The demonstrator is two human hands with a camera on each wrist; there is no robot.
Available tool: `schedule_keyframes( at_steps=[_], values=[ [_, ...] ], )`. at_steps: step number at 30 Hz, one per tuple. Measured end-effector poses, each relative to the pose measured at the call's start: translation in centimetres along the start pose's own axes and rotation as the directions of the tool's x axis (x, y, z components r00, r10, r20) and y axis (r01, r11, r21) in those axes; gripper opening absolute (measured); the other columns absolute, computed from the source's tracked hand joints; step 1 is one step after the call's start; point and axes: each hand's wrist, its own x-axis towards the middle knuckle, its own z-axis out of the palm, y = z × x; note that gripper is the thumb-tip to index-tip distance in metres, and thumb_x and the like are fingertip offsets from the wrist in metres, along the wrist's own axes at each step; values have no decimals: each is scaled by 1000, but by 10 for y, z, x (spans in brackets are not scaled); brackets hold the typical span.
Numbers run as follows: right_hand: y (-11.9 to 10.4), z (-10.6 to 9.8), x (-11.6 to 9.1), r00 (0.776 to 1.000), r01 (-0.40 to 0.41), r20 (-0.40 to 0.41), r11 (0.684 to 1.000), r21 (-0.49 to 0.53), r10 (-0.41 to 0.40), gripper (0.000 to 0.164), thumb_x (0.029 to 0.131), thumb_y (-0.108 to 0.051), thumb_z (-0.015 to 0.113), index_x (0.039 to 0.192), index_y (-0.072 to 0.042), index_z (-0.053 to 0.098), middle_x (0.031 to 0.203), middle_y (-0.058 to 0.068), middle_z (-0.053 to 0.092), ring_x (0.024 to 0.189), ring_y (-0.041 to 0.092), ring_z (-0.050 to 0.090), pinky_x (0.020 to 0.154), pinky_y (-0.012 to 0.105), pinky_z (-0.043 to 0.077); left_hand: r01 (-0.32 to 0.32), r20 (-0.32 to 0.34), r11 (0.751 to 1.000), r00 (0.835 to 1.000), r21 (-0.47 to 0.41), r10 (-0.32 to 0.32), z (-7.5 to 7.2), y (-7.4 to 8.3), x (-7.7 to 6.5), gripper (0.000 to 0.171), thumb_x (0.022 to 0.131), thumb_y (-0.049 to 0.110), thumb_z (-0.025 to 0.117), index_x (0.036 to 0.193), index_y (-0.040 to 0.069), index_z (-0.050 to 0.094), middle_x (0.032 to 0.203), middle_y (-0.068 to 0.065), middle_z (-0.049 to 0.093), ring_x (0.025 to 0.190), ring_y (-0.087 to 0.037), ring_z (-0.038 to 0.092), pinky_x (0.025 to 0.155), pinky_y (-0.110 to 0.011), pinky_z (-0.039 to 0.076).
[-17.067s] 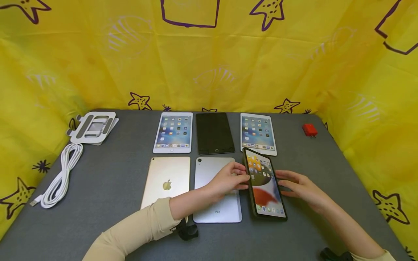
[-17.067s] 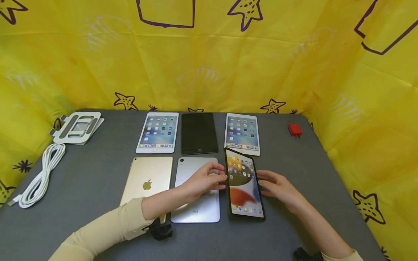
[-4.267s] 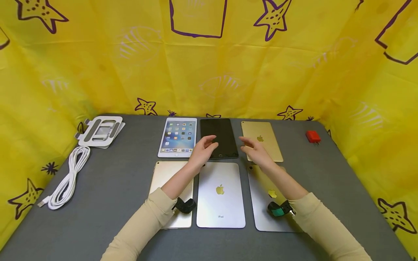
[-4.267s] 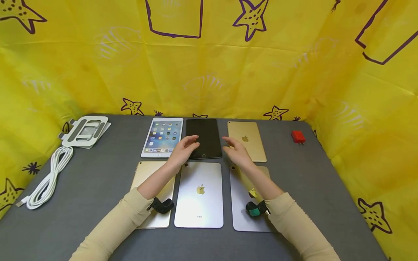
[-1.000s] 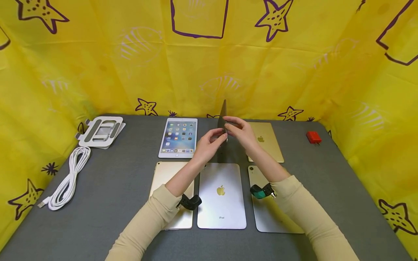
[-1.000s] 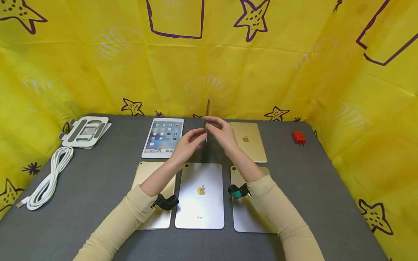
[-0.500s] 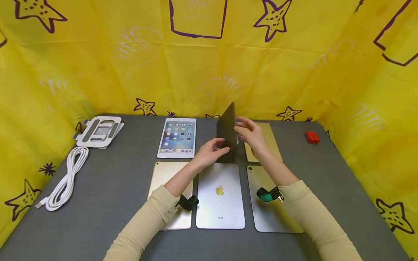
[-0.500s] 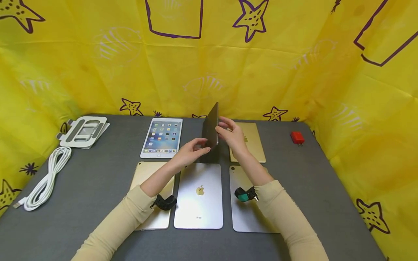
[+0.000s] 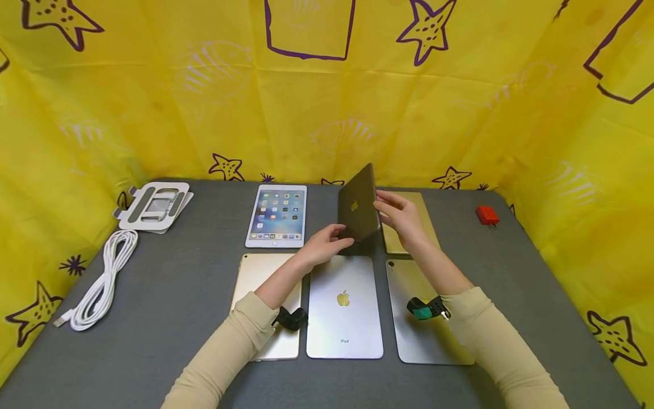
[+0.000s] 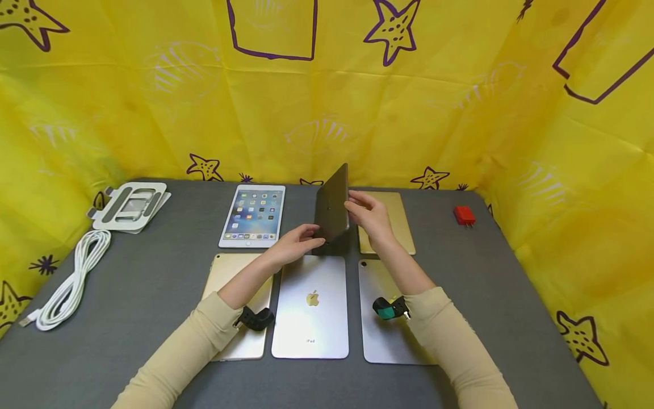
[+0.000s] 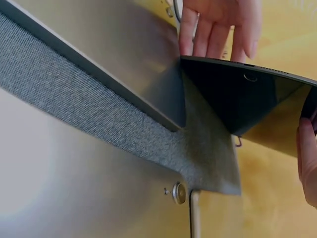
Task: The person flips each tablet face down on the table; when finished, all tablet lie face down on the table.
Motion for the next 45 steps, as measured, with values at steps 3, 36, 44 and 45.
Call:
schedule_keyframes(
  at_steps=[3, 36, 44, 45],
  values=[
    [2, -1, 0, 1000, -16, -7, 1000, 12, 16, 44, 96, -7, 61, 138, 3, 52, 123, 9, 58, 101, 11, 61, 94, 34, 50, 16, -14, 1000, 1000, -6, -16, -1, -1, -1, 59, 93, 31, 64, 142, 3, 46, 145, -17, 46, 131, -33, 46, 107, -42, 38],
    [42, 0, 8, 986, -166, -24, 964, -208, 165, 42, 98, 0, 51, 139, 9, 46, 140, 27, 48, 125, 35, 50, 103, 40, 41, -33, -72, 994, 997, 101, 40, -19, -11, -15, 63, 95, 31, 61, 144, -2, 41, 145, -21, 44, 133, -36, 41, 108, -47, 35],
    [44, 1, 8, 988, -110, 64, 932, -346, 141, 43, 98, 1, 46, 139, 14, 42, 140, 31, 45, 130, 38, 45, 106, 43, 38, -16, -90, 993, 996, 121, 27, -20, -11, -16, 64, 94, 33, 61, 145, -1, 41, 147, -19, 42, 137, -35, 36, 111, -48, 31],
    [44, 1, 8, 989, -94, 73, 921, -378, 131, 43, 97, 1, 46, 138, 14, 43, 139, 31, 46, 130, 38, 46, 106, 43, 38, -17, -92, 992, 995, 122, 28, -20, -11, -16, 64, 94, 32, 61, 145, -1, 41, 147, -19, 42, 137, -35, 36, 111, -48, 31]
  ],
)
